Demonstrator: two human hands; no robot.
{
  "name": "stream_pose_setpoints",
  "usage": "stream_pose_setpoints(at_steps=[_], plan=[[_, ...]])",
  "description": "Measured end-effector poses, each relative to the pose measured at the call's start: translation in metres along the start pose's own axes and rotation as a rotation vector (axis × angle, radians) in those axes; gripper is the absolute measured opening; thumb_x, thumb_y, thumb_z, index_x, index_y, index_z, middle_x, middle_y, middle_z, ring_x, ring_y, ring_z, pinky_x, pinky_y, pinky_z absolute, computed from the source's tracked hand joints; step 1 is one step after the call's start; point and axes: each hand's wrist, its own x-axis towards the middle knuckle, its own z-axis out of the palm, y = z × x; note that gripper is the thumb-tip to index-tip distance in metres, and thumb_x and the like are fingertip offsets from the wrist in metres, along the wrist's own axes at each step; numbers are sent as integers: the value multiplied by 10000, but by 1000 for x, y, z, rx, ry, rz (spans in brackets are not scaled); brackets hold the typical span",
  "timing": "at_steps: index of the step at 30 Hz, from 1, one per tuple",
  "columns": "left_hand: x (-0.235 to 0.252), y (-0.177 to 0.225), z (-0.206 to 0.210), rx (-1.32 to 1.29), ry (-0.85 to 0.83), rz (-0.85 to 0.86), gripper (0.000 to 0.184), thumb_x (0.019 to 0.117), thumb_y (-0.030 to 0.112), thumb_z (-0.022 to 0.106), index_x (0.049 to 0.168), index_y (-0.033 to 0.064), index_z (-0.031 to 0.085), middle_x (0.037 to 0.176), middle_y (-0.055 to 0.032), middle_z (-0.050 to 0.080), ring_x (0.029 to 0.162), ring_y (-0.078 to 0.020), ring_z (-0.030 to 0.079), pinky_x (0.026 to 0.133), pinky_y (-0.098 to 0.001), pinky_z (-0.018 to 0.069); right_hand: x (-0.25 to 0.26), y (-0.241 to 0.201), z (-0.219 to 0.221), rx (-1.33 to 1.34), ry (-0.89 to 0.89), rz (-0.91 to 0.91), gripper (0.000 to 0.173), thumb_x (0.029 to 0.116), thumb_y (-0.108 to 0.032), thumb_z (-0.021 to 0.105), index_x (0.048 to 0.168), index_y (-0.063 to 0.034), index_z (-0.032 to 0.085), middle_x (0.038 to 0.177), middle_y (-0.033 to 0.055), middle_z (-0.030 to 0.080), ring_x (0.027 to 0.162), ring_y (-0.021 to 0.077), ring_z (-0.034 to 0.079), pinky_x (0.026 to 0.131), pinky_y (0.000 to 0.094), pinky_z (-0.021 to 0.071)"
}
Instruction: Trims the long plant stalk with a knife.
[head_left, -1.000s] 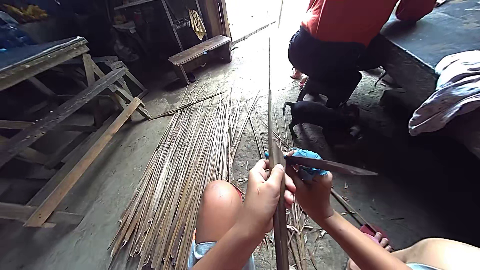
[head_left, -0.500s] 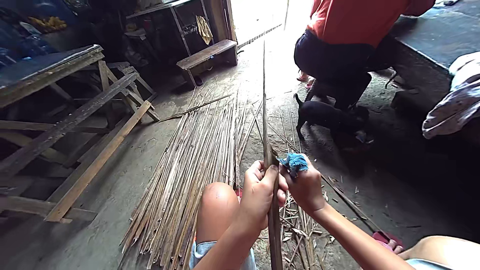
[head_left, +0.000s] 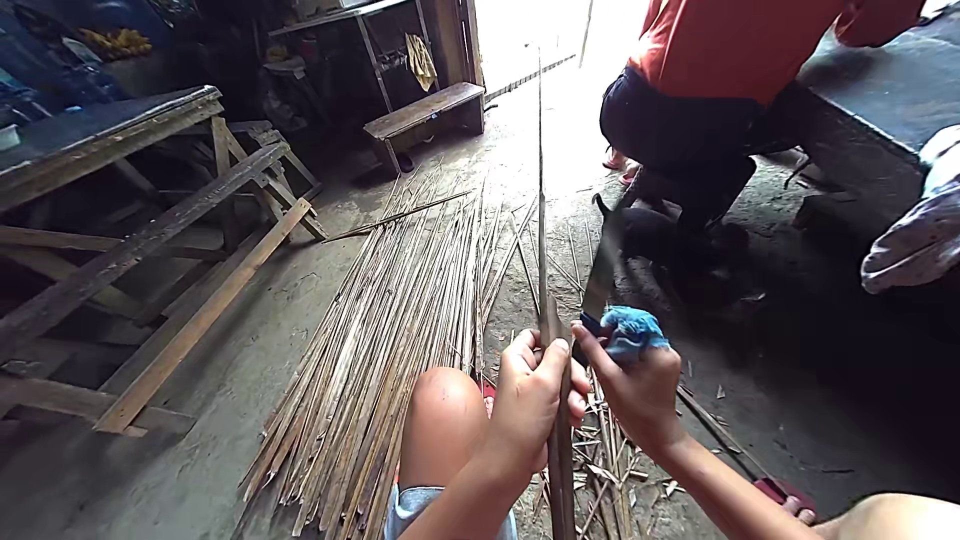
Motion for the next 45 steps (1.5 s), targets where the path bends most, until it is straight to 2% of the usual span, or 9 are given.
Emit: stream_pose_setpoints(at_steps=[5,16,24,29,33,37,41,43,45], plan=[[-2,-1,2,-11,-20,19,120,1076,-9,367,1107,1,482,581,26,552,416,10,505,408,-121,443,-8,-6,-8,246,-92,-145,215,866,-100,719,980,76,670,999,93,766,979,-6,704,924,145,544],[-7,-4,8,52,-58,69,127,1057,-31,379,1134,-25,480,582,25,552,413,4,510,398,-130,451,-12,-2,-12,235,-158,-166,225,954,-174,665,997,47,659,955,75,721,907,-47,664,886,103,519],[-12,-4,7,41,-107,31,92,1055,-33,389,1045,31,454,587,27,575,421,9,530,411,-124,462,-9,1,-2,-102,-85,-136,262,877,-203,658,826,51,695,749,144,701,693,96,680,701,181,532],[-11,-1,4,21,-98,17,98,1063,-27,373,1045,31,450,574,25,560,414,9,521,405,-123,454,-11,6,1,12,-93,-46,190,852,-131,661,787,41,704,756,109,689,734,4,642,743,113,496],[-10,1,1,7,-78,32,110,1066,-27,365,1043,22,461,567,24,557,411,10,516,402,-121,450,-13,-4,2,83,-46,-26,218,858,-133,689,893,81,668,826,92,688,798,-37,640,797,90,501],[-10,2,-1,-14,-55,31,118,1066,-26,354,1037,19,460,564,23,550,409,9,514,401,-120,449,-10,-12,0,335,-9,64,447,847,-9,723,1179,186,497,1101,108,726,1053,38,698,949,192,560],[-9,3,-2,-34,-51,-5,119,1084,-3,336,1089,20,453,585,22,554,435,2,534,425,-120,463,6,-24,-11,458,-74,238,646,829,74,717,1368,175,376,1142,78,726,960,72,748,847,214,622],[-7,2,-2,-44,-40,-33,124,1097,14,317,1130,28,436,604,29,537,457,6,527,443,-118,456,13,-30,-17,491,-114,404,745,802,114,717,1439,109,330,1048,16,764,891,59,760,796,200,631],[-6,3,-4,-58,-26,-69,136,1116,55,286,1143,35,418,614,30,519,459,5,518,440,-115,450,17,-27,-24,483,-226,452,725,791,106,720,1427,84,374,1013,-3,769,884,58,757,794,210,628]])
